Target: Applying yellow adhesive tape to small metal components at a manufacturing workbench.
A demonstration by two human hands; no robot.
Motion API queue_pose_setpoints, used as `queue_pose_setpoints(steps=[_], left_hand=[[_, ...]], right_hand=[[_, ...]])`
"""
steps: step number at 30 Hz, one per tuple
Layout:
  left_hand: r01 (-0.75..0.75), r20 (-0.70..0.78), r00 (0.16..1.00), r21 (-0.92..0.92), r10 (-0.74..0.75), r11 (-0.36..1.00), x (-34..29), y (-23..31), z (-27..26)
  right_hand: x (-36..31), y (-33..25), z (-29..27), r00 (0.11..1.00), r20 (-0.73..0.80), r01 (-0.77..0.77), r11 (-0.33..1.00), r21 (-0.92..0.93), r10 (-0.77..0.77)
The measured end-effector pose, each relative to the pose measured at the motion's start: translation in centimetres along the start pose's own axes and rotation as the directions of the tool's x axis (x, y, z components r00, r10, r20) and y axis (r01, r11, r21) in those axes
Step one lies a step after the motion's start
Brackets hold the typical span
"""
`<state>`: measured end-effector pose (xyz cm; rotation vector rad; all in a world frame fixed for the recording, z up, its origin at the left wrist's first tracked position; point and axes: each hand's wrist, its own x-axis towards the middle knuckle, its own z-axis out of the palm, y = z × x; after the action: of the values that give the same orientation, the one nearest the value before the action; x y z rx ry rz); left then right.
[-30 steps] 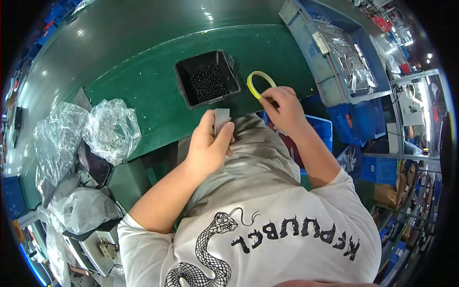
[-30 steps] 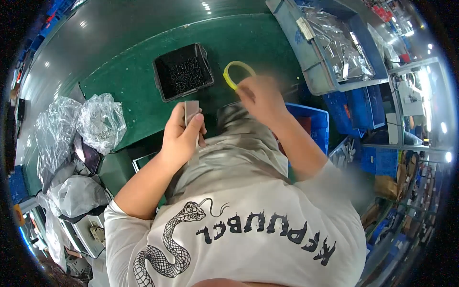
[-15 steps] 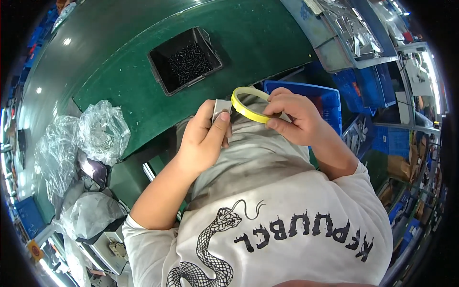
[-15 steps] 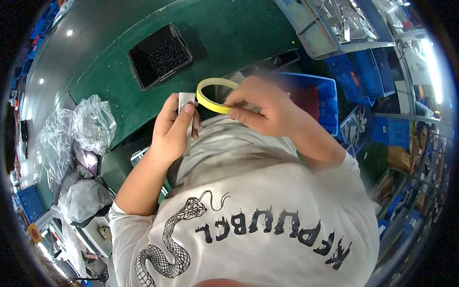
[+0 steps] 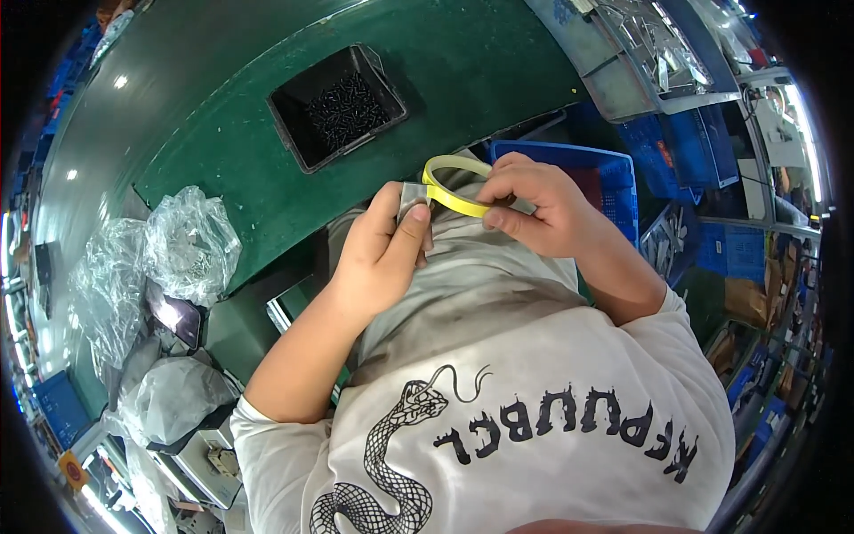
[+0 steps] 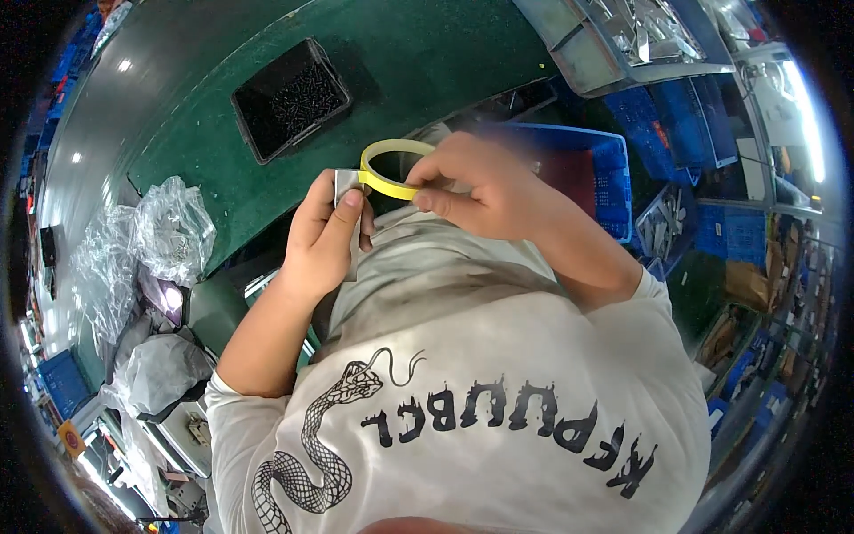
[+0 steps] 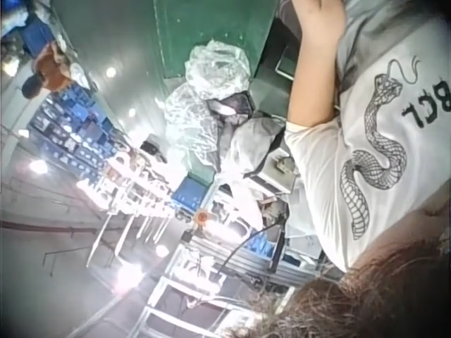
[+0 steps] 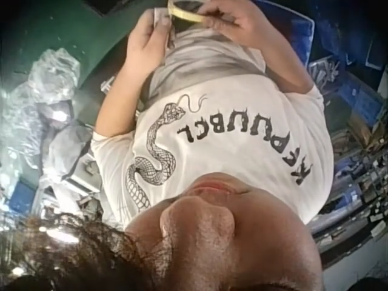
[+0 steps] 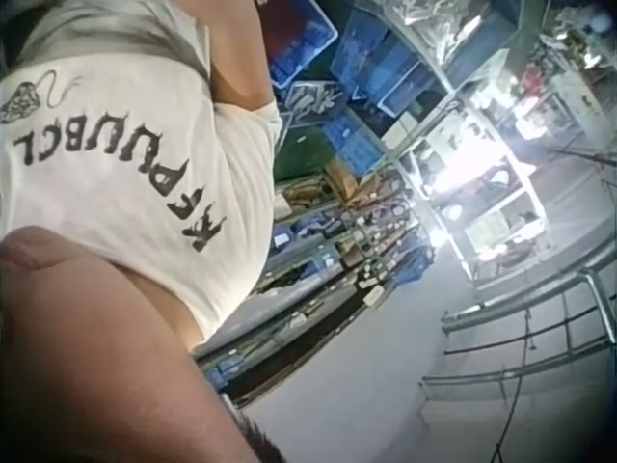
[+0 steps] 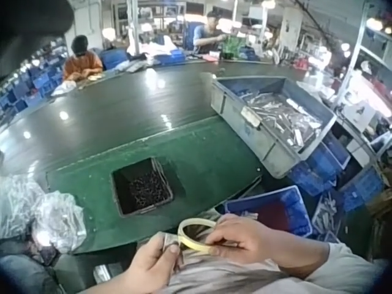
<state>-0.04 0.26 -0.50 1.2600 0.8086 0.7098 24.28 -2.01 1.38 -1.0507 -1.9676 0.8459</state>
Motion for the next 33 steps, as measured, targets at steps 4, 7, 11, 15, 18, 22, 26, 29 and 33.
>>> queue_pose_setpoints(steps=[4,7,11,15,18,22,26,29,33], left_hand=[[-0.009,0.007,1.0,0.022,0.009,1.0,-0.1,0.0,-0.1],[-0.018,-0.026,1.0,-0.007,0.018,1.0,-0.1,-0.3,0.1],[0.02,-0.078,0.997,0.019,-0.019,1.0,0.0,-0.2,0.2],[0.067,-0.097,0.993,0.055,-0.061,0.996,0.1,0.1,-0.2],[0.132,-0.094,0.985,-0.15,-0.147,0.98,0.1,0.7,0.0],[0.193,-0.023,0.978,-0.272,-0.207,0.943,0.1,0.8,-0.4],[0.197,0.051,0.98,-0.422,-0.194,0.885,0.1,0.5,-0.4],[0.124,0.023,0.992,-0.323,-0.123,0.938,0.2,0.9,-0.3],[0.105,-0.185,0.973,-0.189,-0.141,0.976,0.7,1.0,-0.1]], right_hand=[[0.2,-0.4,0.0,1.0,0.018,0.012,1.0,-0.027,-0.011],[0.3,-0.2,0.1,0.999,0.027,0.019,0.999,-0.029,-0.018],[0.3,-0.5,0.2,0.999,0.035,0.015,0.999,-0.029,-0.014],[0.5,-0.8,0.5,0.999,0.027,0.048,0.997,-0.052,-0.047],[0.6,-1.3,0.6,0.999,0.042,0.008,0.993,-0.118,-0.003],[0.9,-1.4,1.0,0.999,0.016,-0.022,0.951,-0.308,0.028],[0.8,-0.7,1.2,1.0,-0.008,-0.013,0.947,-0.321,0.011],[0.8,-1.1,1.1,0.999,-0.038,-0.007,0.94,-0.342,-0.006],[1.0,-1.3,0.9,0.998,-0.052,0.026,0.947,-0.321,-0.045]])
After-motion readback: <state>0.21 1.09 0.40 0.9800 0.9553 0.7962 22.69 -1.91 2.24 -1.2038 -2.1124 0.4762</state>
